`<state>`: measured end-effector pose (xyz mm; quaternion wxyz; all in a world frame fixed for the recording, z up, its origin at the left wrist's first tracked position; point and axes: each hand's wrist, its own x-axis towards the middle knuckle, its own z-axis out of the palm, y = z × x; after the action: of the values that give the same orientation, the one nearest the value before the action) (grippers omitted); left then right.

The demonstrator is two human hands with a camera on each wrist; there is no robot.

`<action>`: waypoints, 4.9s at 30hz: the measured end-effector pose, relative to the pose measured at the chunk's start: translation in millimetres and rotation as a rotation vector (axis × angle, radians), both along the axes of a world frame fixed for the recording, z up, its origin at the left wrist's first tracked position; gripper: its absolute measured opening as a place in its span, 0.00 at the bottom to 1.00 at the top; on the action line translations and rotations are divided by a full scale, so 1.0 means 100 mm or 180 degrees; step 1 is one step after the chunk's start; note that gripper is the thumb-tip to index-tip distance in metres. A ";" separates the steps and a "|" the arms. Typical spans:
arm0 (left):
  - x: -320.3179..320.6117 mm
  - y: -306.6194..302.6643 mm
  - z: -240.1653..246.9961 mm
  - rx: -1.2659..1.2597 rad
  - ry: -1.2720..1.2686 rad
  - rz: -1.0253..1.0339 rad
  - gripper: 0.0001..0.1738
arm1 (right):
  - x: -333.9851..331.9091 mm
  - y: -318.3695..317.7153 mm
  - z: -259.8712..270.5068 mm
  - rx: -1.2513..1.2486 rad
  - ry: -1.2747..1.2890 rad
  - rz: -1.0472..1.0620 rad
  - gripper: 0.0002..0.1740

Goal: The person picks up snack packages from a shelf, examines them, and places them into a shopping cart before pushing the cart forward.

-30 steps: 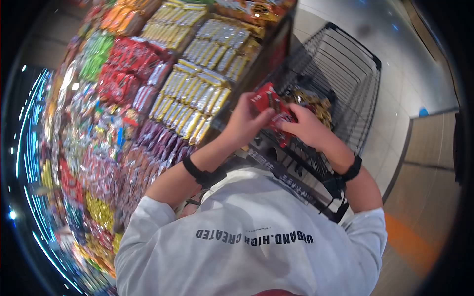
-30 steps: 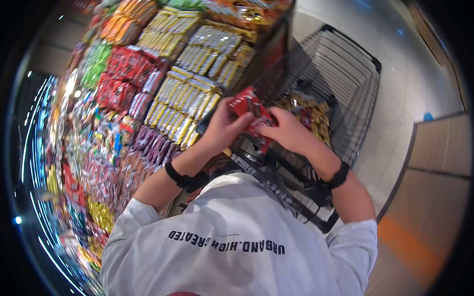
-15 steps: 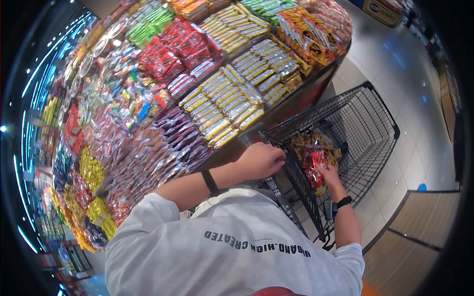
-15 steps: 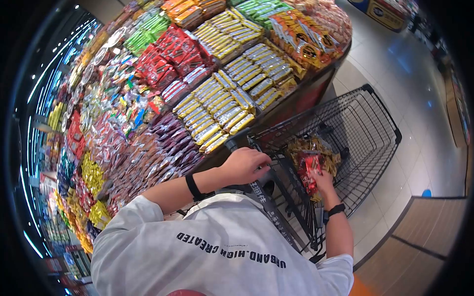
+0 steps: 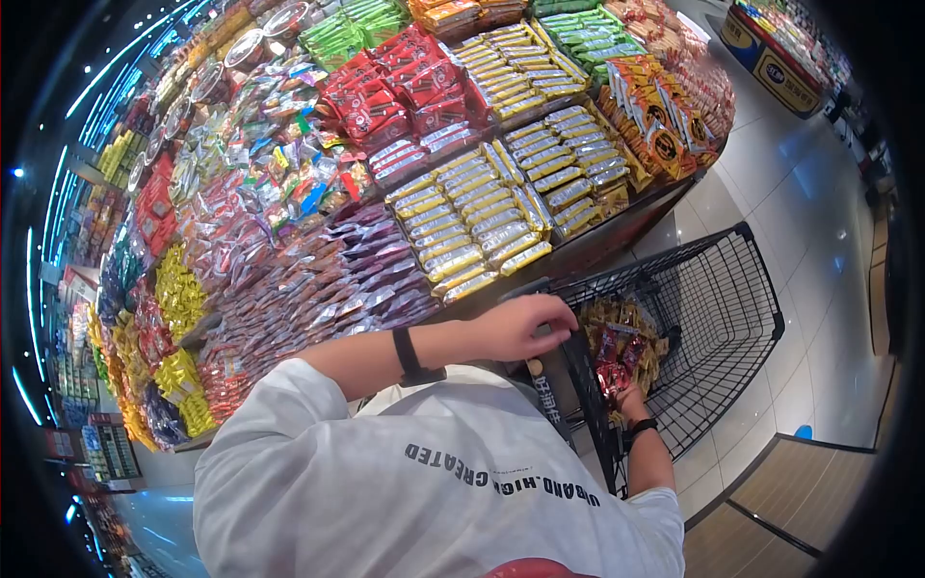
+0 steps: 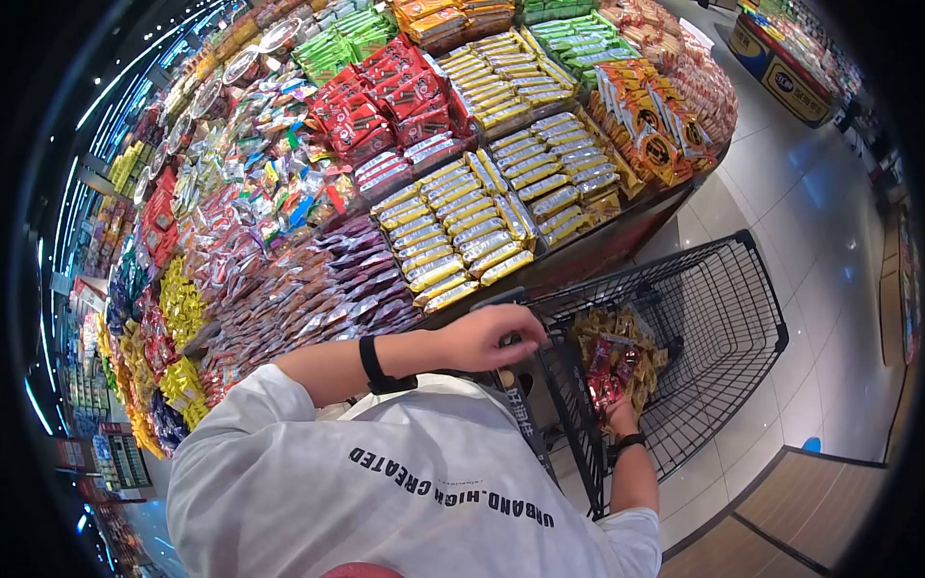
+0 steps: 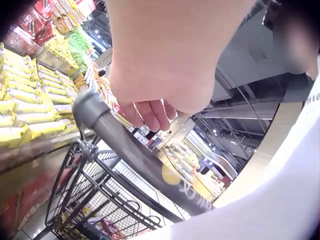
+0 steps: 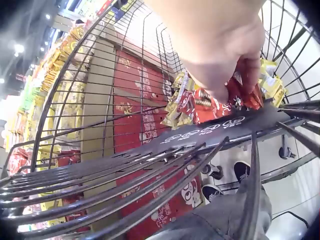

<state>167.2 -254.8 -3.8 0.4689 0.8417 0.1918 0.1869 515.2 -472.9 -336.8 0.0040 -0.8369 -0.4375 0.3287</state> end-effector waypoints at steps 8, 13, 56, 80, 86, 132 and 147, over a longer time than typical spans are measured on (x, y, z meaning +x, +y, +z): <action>-0.41 0.85 0.22 0.0009 -0.0255 0.1490 0.09 | 0.21 -0.10 -0.52 -0.0471 -0.0319 0.0392 0.20; -0.56 1.56 0.09 -0.0266 -0.0414 0.2006 0.13 | 0.03 0.14 0.36 -0.0838 0.0690 -0.1749 0.22; -0.25 3.52 -0.13 0.2086 0.1403 0.2482 0.18 | -1.16 0.59 3.04 0.1162 0.2119 -0.1092 0.18; 0.20 1.00 0.76 0.2287 -0.0794 -0.1548 0.13 | -1.27 1.04 3.29 0.2177 0.3608 -0.1124 0.33; 0.24 0.74 0.66 0.2800 -0.0579 -0.2279 0.12 | -1.25 0.90 3.31 0.1996 0.4649 -0.1665 0.41; 0.15 0.68 -0.35 0.0762 0.0242 -0.0595 0.06 | 0.36 0.24 -1.93 0.1442 0.0610 -0.1844 0.11; 0.14 0.68 -0.36 0.0705 -0.0097 -0.0534 0.07 | 0.20 0.34 -0.99 0.1099 0.2286 -0.3300 0.13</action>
<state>181.3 -187.0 -39.9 0.3899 0.8985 0.0918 0.1798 535.6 -438.7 -436.0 0.4422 -0.7649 0.0048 0.4684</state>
